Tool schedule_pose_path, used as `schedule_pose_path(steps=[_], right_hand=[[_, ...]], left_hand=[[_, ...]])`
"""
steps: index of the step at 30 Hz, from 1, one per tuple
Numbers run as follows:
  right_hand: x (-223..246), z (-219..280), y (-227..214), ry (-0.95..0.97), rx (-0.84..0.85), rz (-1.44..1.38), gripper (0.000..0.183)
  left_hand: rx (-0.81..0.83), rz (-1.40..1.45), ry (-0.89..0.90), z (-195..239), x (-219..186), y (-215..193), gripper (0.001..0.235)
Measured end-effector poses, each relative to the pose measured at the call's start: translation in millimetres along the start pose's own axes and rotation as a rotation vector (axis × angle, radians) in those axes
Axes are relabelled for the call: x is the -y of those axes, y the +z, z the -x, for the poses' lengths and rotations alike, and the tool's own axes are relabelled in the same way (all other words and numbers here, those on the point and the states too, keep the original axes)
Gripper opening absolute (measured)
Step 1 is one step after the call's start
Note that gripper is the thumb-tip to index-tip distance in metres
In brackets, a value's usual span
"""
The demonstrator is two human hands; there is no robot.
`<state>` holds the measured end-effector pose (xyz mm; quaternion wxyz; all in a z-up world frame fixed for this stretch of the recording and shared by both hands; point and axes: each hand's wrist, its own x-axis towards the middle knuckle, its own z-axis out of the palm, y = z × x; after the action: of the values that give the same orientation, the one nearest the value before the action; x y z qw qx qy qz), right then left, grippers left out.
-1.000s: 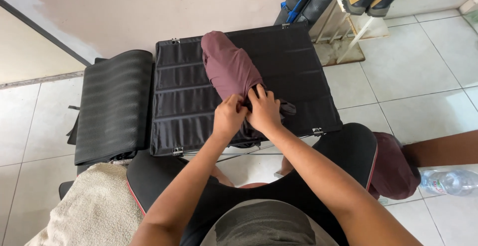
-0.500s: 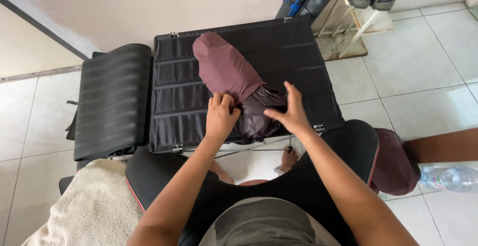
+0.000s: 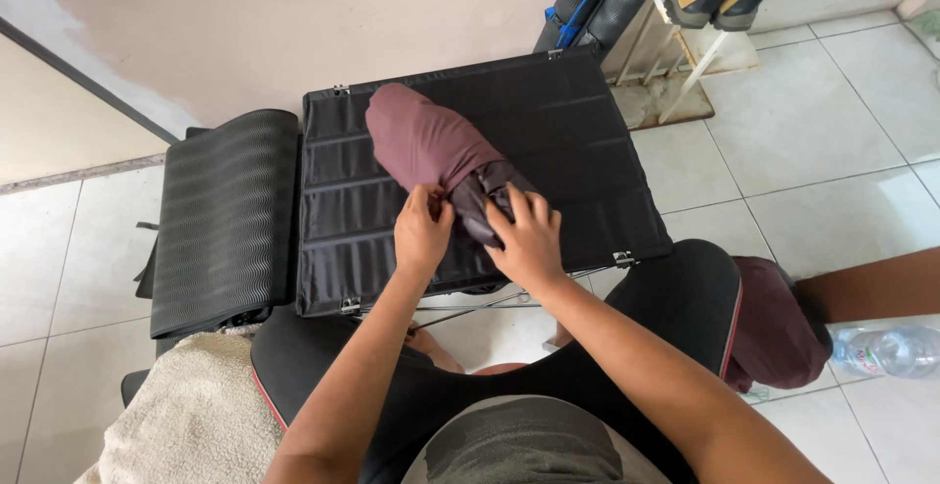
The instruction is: The person packs a maroon sleeping bag into a stuff sack, rolls it tightly, and secures it with a green cord. Then, they fold a blue and white blanket and place it into a black suitcase.
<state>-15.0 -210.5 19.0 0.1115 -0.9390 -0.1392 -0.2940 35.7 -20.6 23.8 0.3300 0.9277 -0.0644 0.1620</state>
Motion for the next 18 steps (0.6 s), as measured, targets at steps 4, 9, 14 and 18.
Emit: schedule_pose_path(steps=[4, 9, 14, 18], right_hand=[[14, 2, -8, -0.129, 0.009, 0.07, 0.081], [17, 9, -28, -0.165, 0.074, 0.02, 0.097], [19, 11, -21, -0.184, 0.179, 0.105, 0.086], [29, 2, -26, -0.193, 0.217, 0.122, 0.074]], left_hand=[[0.091, -0.09, 0.004, -14, -9, -10, 0.033], [0.294, -0.032, 0.07, -47, 9, -8, 0.032], [0.552, -0.063, 0.053, -66, 25, -9, 0.044], [0.533, -0.083, 0.068, -61, 10, -15, 0.036]])
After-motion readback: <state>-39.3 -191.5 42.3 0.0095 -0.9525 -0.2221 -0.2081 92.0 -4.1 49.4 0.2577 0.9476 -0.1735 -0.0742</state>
